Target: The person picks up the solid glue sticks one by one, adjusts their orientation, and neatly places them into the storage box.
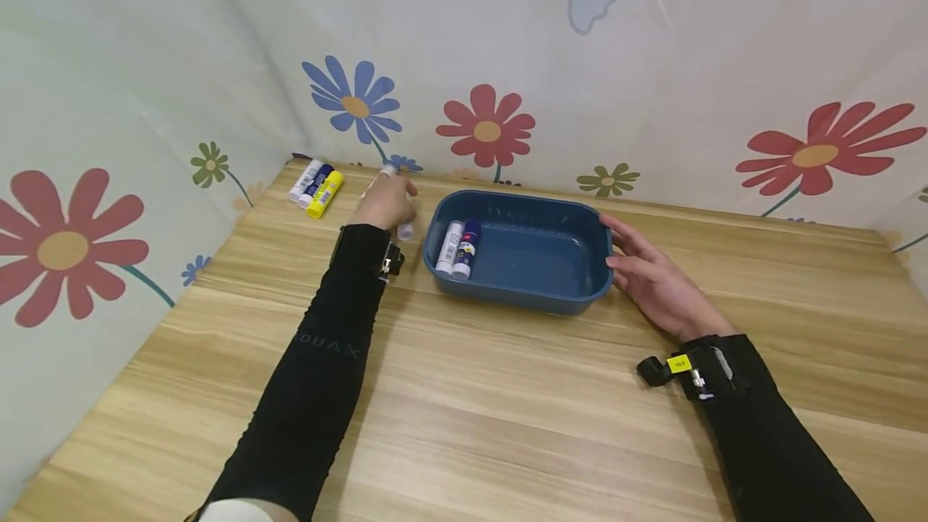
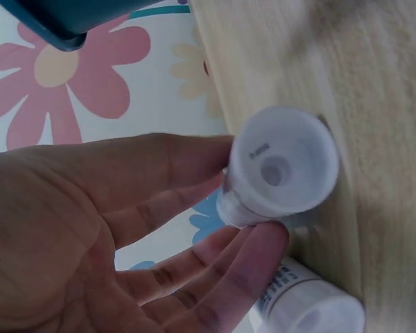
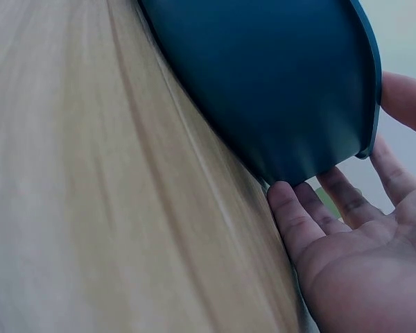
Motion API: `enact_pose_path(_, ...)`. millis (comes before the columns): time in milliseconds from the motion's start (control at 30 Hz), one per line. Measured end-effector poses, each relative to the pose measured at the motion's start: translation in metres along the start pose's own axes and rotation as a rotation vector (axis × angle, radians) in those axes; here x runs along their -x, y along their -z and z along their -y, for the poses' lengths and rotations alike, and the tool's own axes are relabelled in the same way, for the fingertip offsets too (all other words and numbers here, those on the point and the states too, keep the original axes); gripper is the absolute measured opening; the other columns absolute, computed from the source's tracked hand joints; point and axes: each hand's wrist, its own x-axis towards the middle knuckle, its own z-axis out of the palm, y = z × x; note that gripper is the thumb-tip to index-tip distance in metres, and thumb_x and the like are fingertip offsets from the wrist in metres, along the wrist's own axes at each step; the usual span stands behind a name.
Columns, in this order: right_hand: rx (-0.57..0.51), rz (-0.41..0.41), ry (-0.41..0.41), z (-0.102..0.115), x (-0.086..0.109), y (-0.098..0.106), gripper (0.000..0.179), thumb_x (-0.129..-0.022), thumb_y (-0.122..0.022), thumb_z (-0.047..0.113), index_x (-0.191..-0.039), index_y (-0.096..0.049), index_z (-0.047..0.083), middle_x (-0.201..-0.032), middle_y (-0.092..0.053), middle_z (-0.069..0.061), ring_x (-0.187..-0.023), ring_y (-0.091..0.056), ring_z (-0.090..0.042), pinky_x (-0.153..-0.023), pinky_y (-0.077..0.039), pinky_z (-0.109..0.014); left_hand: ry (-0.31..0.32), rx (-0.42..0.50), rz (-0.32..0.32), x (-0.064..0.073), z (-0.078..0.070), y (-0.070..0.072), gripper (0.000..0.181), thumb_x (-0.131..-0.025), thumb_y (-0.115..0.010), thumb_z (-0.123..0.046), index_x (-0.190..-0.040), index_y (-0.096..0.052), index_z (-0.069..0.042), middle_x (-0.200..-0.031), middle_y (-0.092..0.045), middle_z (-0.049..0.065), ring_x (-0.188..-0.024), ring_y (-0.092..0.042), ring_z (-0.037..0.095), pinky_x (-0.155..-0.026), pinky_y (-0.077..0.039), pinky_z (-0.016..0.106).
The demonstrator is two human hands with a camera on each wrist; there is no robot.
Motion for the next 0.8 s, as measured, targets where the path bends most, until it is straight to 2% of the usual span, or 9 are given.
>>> enact_pose_path(200,-0.004,-0.010,-0.003,-0.0005,-0.0005,0.0000,0.062,-0.103,-0.032,0.000,-0.159,-0.013,0.021,-0.162,-0.006,-0.002,-0.138,-0.029,-0.015,-0.100,-0.042,-0.021,-0.035,-0.023,0.017,-0.0004,-0.0002,-0.0007,0.043,-0.086,-0.056,-0.003,-0.128,-0.064,-0.005,-0.136,-0.056,0.015,-0.129,-0.047,0.034,-0.105,-0.043,0.042)
enact_pose_path(500,0.000,-0.017,0.002,0.0002,-0.0001,-0.0004,0.062,-0.103,-0.033,0.000,-0.159,-0.013,0.020,-0.162,-0.008,-0.001,-0.138,-0.028,-0.017,-0.100,-0.042,-0.021,-0.045,0.020,0.048,-0.0030,0.0009,-0.0036,0.041,-0.086,-0.061,-0.006,-0.128,-0.064,-0.006,-0.135,-0.061,0.012,-0.124,-0.056,0.029,-0.103,-0.045,0.039)
enact_pose_path(800,-0.009,-0.004,0.011,-0.0011,-0.0006,0.0003,0.062,-0.103,-0.032,-0.001,-0.159,-0.013,0.020,-0.161,-0.010,-0.001,-0.137,-0.031,-0.015,-0.100,-0.043,-0.021,-0.048,0.012,0.067,-0.0048,0.0027,-0.0050,0.039,-0.087,-0.062,-0.007,-0.126,-0.066,-0.007,-0.132,-0.064,0.010,-0.123,-0.057,0.026,-0.103,-0.046,0.037)
